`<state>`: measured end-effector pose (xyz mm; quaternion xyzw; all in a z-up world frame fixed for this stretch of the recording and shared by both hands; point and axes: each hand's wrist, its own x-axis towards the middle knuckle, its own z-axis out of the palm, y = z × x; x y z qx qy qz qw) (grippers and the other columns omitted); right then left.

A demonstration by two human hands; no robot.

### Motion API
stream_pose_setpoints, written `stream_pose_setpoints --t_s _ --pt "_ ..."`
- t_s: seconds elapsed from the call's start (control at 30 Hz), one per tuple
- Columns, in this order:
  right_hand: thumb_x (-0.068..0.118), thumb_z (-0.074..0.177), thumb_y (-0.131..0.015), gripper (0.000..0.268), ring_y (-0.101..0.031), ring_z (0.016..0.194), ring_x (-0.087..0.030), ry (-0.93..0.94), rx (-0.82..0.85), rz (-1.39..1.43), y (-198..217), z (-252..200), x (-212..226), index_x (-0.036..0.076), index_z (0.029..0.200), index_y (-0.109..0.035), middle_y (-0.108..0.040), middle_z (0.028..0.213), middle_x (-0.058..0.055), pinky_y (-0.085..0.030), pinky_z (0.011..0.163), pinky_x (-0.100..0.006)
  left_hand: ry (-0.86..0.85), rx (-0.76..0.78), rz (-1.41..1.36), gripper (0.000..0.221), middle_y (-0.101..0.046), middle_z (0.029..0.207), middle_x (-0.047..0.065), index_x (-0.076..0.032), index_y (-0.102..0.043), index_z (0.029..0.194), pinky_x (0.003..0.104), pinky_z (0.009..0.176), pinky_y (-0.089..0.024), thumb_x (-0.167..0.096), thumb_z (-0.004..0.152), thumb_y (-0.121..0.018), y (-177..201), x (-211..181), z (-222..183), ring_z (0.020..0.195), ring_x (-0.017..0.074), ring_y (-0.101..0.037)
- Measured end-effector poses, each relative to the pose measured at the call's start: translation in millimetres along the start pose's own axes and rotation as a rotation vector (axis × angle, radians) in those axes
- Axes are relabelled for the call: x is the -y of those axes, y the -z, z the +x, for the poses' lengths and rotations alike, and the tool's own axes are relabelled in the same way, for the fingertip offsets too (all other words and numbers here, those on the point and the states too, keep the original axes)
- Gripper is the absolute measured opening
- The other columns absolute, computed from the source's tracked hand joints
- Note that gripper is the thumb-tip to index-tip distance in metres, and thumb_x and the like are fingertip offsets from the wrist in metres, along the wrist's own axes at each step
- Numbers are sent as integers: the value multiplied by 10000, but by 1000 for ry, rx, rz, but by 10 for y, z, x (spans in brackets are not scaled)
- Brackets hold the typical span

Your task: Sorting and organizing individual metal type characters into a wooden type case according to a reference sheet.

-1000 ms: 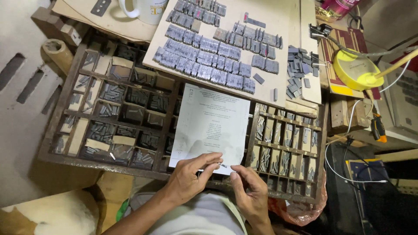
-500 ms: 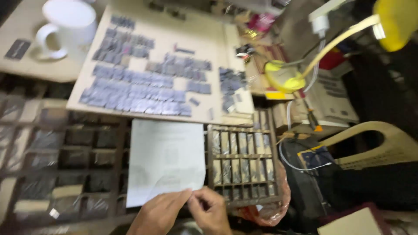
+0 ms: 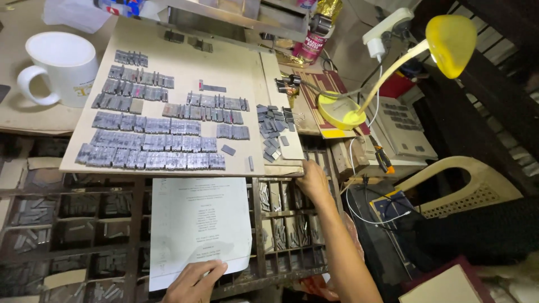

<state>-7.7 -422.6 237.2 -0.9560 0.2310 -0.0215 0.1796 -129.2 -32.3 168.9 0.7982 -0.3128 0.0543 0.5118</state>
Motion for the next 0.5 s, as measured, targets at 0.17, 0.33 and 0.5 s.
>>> stream_pose_setpoints --t_s 0.17,0.33,0.5 --pt "8 868 -728 246 -715 1036 -275 -10 -62 177 -11 68 6 42 1109 -692 -738 1152 -134 -602 873 -404 -43 41 -92 625 -736 1260 65 -150 -721 1319 431 896 -609 -600 890 -655 57 88 -30 1144 268 -724" --pt "128 942 -668 332 -685 1214 -239 -78 -68 448 264 -408 233 85 1271 -684 -724 1309 -100 -543 1076 -394 -71 -174 -12 369 -765 1177 19 -179 -782 1168 275 730 -682 -3 854 -699 -80 95 -23 918 148 -803" --pt "102 941 -734 54 -616 659 -152 0 -114 1294 100 -1003 51 50 951 -733 -670 774 -51 -506 589 -262 49 -249 -64 341 -805 1074 -23 -206 -817 1108 237 748 -618 -33 822 -749 -39 -170 48 891 111 -806"
